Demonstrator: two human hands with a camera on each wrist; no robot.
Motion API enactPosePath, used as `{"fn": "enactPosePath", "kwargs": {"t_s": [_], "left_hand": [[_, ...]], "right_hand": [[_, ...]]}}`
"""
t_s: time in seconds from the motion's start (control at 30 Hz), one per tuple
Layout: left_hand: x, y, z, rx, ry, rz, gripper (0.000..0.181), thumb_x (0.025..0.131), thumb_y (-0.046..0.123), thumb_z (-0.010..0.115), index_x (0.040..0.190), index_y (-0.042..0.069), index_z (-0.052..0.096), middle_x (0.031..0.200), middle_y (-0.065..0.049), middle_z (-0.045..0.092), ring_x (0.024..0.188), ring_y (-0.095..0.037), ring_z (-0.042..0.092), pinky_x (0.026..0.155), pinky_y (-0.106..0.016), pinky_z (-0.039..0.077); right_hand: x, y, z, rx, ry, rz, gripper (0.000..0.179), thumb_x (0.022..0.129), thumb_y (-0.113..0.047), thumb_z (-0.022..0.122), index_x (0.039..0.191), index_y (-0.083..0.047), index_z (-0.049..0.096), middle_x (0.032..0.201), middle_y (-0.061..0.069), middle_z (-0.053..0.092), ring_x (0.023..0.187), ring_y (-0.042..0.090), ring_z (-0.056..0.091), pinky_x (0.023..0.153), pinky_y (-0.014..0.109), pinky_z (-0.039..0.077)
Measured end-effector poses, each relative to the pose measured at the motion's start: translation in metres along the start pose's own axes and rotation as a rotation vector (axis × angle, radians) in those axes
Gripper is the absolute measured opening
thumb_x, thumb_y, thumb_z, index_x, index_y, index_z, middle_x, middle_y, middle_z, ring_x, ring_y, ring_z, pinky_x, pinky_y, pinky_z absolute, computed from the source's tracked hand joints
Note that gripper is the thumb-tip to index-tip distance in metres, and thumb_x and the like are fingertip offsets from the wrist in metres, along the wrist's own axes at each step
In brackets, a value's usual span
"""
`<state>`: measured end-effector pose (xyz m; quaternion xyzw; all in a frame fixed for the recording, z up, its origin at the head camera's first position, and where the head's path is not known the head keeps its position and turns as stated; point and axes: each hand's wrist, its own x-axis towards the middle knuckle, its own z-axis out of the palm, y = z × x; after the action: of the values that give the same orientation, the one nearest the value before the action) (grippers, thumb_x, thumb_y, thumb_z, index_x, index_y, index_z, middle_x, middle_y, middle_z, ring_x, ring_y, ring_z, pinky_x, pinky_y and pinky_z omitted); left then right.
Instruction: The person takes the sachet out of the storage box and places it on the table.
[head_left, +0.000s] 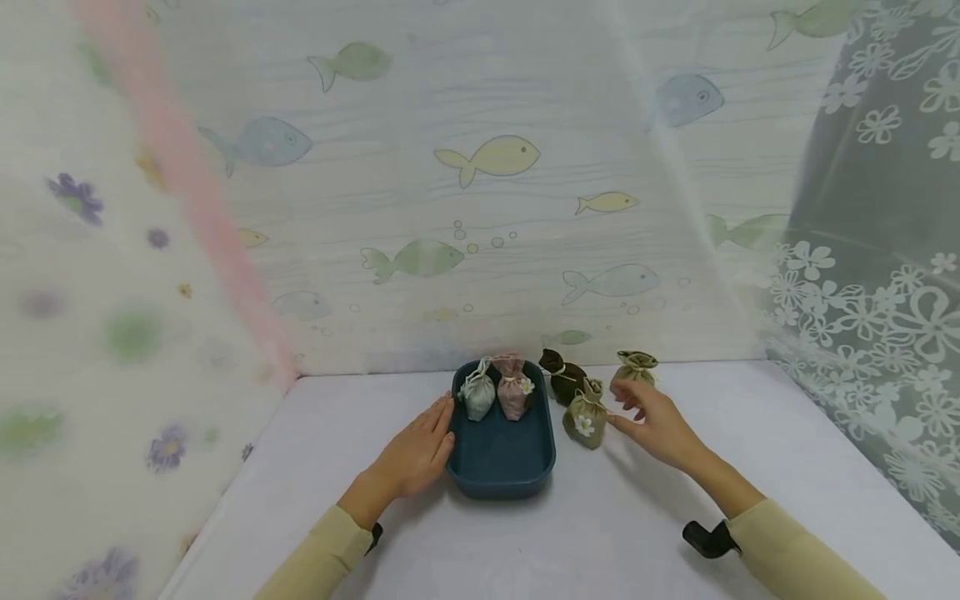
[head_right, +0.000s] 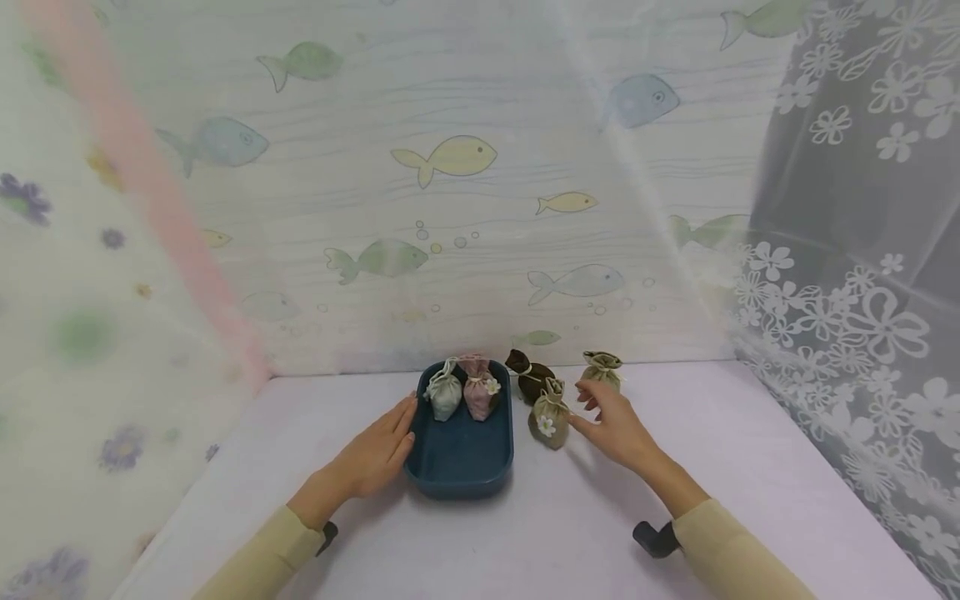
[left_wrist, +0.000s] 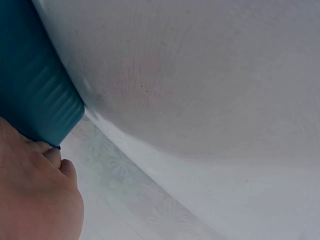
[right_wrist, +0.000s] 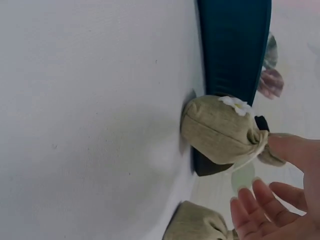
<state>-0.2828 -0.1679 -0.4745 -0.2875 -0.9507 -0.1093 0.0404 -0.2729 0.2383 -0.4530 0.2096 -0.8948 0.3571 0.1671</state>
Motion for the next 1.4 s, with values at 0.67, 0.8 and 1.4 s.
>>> {"fn": "enactPosePath", "kwargs": {"t_s": [0.67, 0.8, 1.4], "left_hand": [[0.003, -0.002, -0.002, 0.024, -0.032, -0.008, 0.061, 0.113, 0.031, 0.029, 0.162, -0.002, 0.017, 0.171, -0.014, 0.01, 0.157, -0.028, 0.014, 0.126, -0.045, 0.021], [0.003, -0.003, -0.001, 0.023, -0.031, -0.005, 0.06, 0.113, 0.03, 0.03, 0.162, -0.003, 0.016, 0.171, -0.015, 0.011, 0.157, -0.029, 0.015, 0.126, -0.046, 0.021], [0.002, -0.001, 0.0, -0.005, 0.008, 0.023, 0.059, 0.111, 0.025, 0.035, 0.16, -0.007, 0.023, 0.169, -0.02, 0.018, 0.155, -0.034, 0.021, 0.124, -0.049, 0.025]], "right_hand": [[0.017, -0.066, 0.009, 0.047, -0.061, -0.066, 0.04, 0.092, -0.009, 0.076, 0.127, 0.004, 0.063, 0.112, 0.014, 0.067, 0.103, 0.033, 0.064, 0.083, 0.049, 0.057], [0.028, -0.077, 0.022, 0.06, -0.12, -0.05, 0.042, 0.093, -0.014, 0.076, 0.13, 0.002, 0.063, 0.117, 0.012, 0.065, 0.106, 0.029, 0.064, 0.089, 0.049, 0.057], [0.081, -0.084, 0.065, 0.103, -0.186, 0.149, 0.061, 0.097, -0.014, 0.07, 0.144, 0.013, 0.042, 0.136, 0.032, 0.05, 0.122, 0.046, 0.056, 0.097, 0.055, 0.052]]}}
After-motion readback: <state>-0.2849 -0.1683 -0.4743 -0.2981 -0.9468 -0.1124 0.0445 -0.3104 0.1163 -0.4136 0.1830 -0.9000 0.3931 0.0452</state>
